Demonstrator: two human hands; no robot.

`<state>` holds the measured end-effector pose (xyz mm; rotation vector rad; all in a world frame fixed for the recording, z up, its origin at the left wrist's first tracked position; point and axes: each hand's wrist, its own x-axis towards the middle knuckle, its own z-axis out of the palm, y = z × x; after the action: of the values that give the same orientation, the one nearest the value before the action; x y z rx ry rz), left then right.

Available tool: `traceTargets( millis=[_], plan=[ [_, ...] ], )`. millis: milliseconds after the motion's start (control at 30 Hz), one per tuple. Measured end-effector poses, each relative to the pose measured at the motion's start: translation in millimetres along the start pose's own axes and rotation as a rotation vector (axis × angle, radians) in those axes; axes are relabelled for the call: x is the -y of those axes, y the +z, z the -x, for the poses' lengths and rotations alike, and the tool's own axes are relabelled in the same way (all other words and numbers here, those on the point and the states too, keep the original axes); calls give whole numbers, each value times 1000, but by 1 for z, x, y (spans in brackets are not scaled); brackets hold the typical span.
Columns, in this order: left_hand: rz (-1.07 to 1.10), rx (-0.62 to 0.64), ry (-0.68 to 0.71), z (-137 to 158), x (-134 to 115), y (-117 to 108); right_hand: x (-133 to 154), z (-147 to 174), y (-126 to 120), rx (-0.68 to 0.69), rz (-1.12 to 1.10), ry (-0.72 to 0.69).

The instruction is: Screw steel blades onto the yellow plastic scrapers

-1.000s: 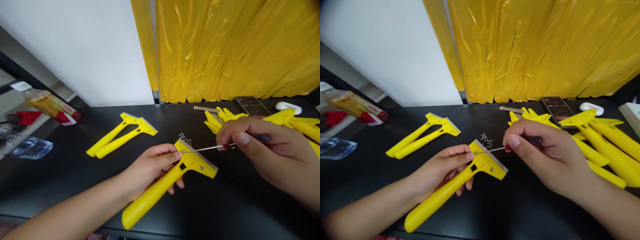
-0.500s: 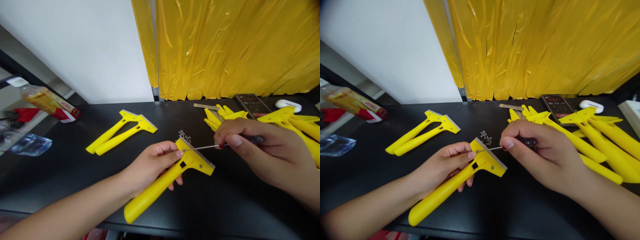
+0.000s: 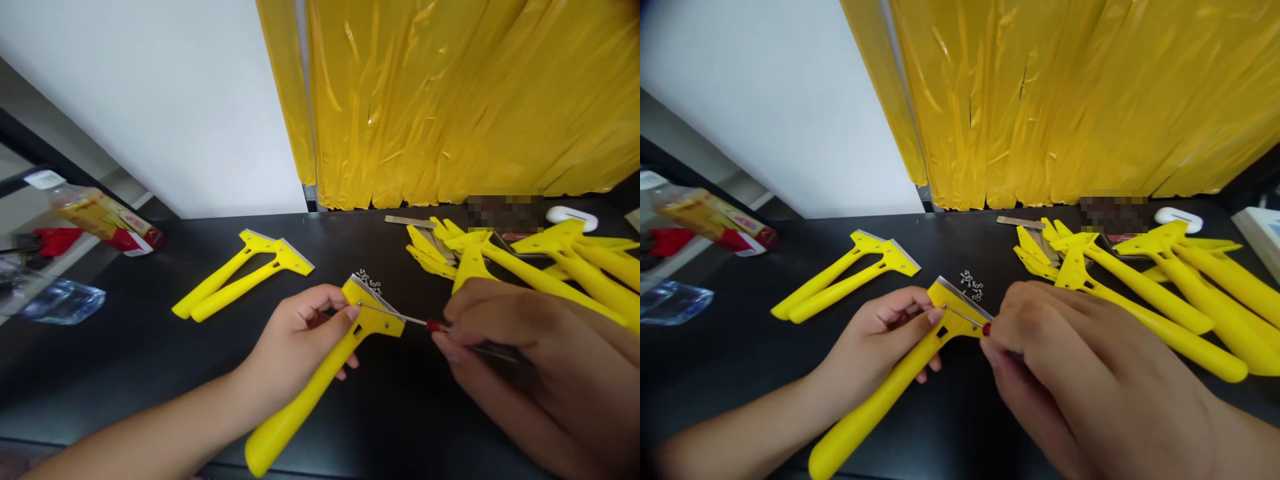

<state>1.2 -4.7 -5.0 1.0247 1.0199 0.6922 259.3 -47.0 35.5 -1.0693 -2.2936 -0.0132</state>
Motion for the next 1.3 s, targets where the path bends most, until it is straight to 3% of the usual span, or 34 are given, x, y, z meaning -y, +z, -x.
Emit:
traceTargets(
  millis=[200, 467, 800, 933, 1067, 1300],
  plan=[
    [-96, -149, 146, 2, -7, -2, -2, -4, 9, -73, 125, -34],
    [-201, -247, 299, 0, -6, -7, -6, -13, 12, -60, 266, 24],
    [-281, -273, 405, -7, -4, -11, -7, -9, 24, -43, 279, 38],
    [-310, -268, 446, -6, -3, -13, -9, -7, 26, -113, 276, 58],
    [-371, -267, 517, -4, -3, -14, -6, -9, 26, -33, 238, 14],
    [-382, -256, 505, -7, -2, -14, -1, -11, 28, -80, 201, -50]
  ],
)
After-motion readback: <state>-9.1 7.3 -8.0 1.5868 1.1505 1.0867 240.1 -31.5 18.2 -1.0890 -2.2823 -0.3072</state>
